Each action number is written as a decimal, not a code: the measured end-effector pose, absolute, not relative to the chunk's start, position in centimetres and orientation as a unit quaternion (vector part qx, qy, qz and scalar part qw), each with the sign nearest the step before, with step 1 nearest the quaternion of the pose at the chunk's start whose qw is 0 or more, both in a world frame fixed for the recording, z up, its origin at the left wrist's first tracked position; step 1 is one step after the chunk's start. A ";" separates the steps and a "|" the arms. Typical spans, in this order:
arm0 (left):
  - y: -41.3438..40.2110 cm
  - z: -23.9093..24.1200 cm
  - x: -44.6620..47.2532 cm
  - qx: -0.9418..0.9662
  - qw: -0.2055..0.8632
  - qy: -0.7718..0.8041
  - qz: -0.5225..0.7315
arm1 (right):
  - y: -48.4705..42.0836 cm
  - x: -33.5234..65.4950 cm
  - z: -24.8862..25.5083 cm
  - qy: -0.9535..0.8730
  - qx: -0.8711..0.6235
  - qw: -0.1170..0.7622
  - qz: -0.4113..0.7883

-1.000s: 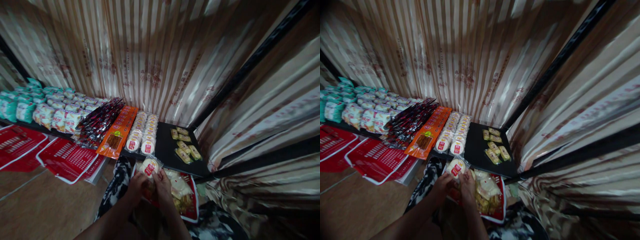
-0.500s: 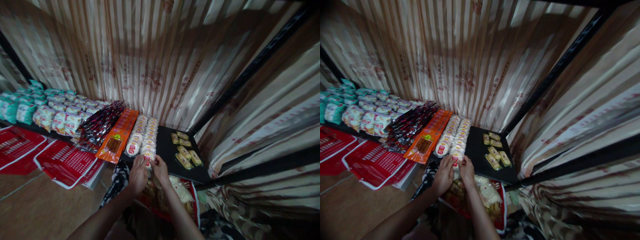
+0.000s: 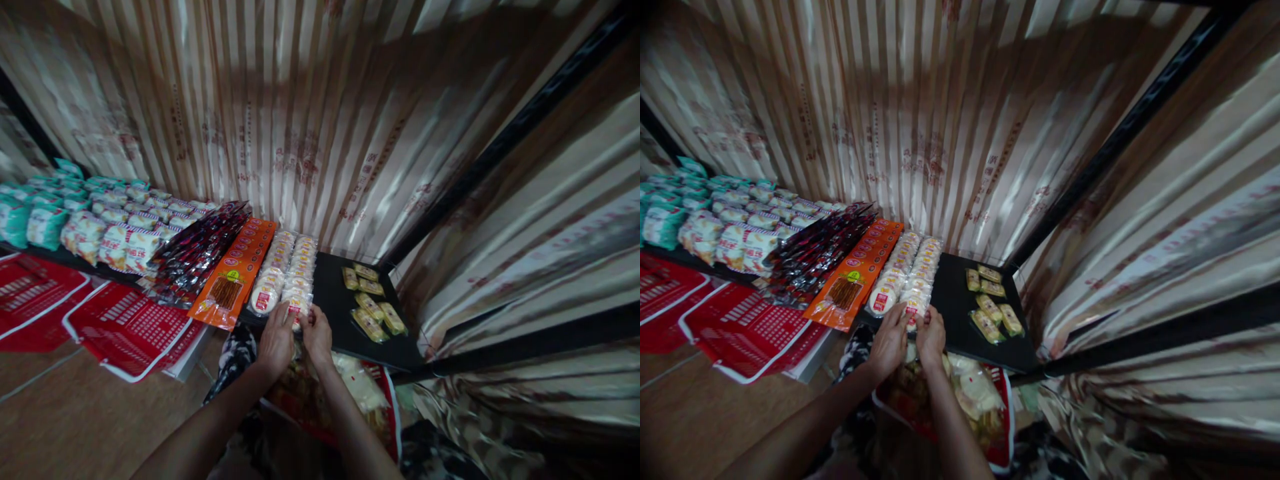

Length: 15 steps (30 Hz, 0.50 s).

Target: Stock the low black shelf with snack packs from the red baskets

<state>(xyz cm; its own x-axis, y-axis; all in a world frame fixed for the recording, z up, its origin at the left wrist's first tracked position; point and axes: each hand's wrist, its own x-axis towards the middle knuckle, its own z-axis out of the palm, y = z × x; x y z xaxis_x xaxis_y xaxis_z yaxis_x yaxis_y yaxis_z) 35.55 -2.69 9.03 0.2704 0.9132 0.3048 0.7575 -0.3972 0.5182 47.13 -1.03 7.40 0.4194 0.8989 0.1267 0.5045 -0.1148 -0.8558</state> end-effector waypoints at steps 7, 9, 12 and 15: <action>-2.5 8.5 35.8 0.789 0.120 0.527 0.294 | -1.2 46.6 8.0 -0.483 -0.731 0.438 0.203; -2.4 8.4 35.8 0.787 0.128 0.523 0.300 | -1.1 46.3 8.2 -0.479 -0.738 0.435 0.191; -2.6 8.2 35.4 0.791 0.134 0.504 0.320 | -1.6 45.9 8.4 -0.472 -0.734 0.448 0.196; -3.6 8.0 34.4 0.786 0.119 0.484 0.366 | -3.5 45.7 8.3 -0.462 -0.716 0.489 0.185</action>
<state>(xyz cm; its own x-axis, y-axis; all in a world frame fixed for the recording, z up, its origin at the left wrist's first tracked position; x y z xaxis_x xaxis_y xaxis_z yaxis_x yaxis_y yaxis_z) 34.42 -3.60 7.98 0.2637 0.8479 0.4599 0.6729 -0.5033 0.5421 45.68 -3.54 8.25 0.5038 0.8433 0.1874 0.4813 -0.0939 -0.8715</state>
